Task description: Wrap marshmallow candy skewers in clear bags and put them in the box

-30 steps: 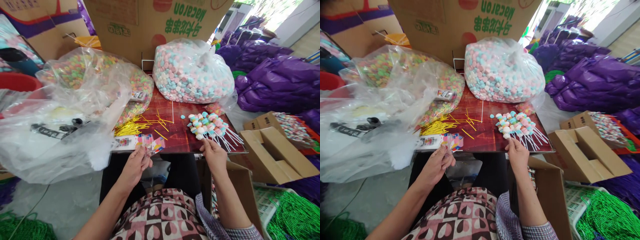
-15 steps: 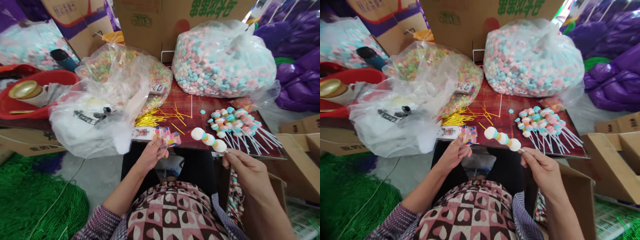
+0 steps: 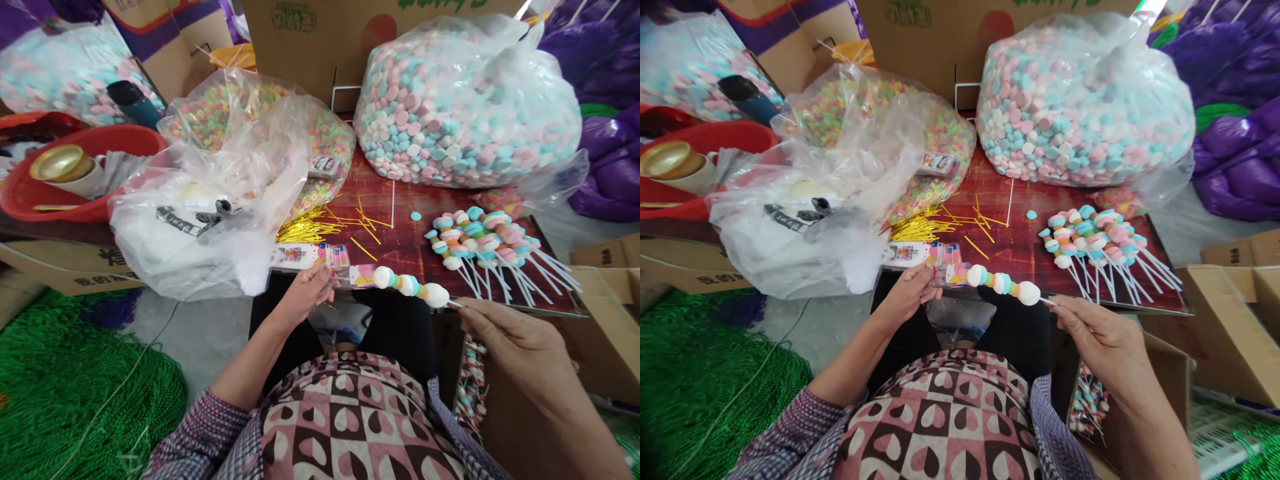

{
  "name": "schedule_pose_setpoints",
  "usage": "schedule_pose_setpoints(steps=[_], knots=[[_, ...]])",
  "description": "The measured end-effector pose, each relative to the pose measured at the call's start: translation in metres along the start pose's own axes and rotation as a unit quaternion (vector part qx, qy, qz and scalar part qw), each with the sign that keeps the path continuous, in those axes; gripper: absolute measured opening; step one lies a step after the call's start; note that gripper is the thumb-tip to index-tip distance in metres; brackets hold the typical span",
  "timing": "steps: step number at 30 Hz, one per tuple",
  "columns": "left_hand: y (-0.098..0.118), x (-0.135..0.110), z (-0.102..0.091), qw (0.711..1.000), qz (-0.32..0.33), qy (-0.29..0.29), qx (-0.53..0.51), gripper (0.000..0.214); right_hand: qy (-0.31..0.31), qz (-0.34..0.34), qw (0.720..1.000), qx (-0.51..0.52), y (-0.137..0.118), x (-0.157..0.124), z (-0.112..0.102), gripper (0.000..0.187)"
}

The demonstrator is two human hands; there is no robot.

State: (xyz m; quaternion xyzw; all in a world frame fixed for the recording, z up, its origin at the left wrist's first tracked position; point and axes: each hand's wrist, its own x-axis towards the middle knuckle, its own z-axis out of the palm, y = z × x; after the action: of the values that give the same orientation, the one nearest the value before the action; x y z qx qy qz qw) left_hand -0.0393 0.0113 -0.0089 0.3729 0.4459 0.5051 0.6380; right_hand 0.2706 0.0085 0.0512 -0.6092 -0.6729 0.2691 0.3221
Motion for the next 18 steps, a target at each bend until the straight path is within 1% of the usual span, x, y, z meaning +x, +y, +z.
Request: schedule_pose_setpoints(steps=[2,4,6,10,13,15,18], knots=[[0.003,-0.001,-0.006,0.998,-0.005,-0.015,0.064,0.047,-0.014,0.015,1.0,0.002,0.001,-0.001,-0.004,0.031],[0.006,-0.002,-0.009,0.992,-0.008,-0.028,0.124,0.047,-0.019,0.041,0.999,0.026,0.001,-0.003,-0.006,0.031],[0.01,-0.002,-0.011,0.985,-0.004,-0.029,0.167,0.048,-0.018,0.067,0.996,0.048,0.001,-0.004,-0.007,0.031],[0.019,-0.002,-0.012,0.977,0.016,-0.032,0.212,0.049,-0.016,0.086,0.994,0.062,0.002,-0.007,-0.007,0.027],[0.024,-0.002,-0.012,0.966,0.028,-0.051,0.251,0.05,-0.013,0.093,0.993,0.065,0.003,-0.008,-0.007,0.026],[0.026,-0.003,-0.011,0.958,0.038,-0.065,0.276,0.05,-0.009,0.089,0.995,0.047,0.002,-0.009,-0.006,0.025],[0.027,-0.004,-0.011,0.953,0.045,-0.064,0.293,0.048,-0.008,0.079,0.997,-0.005,-0.001,-0.009,-0.006,0.027]])
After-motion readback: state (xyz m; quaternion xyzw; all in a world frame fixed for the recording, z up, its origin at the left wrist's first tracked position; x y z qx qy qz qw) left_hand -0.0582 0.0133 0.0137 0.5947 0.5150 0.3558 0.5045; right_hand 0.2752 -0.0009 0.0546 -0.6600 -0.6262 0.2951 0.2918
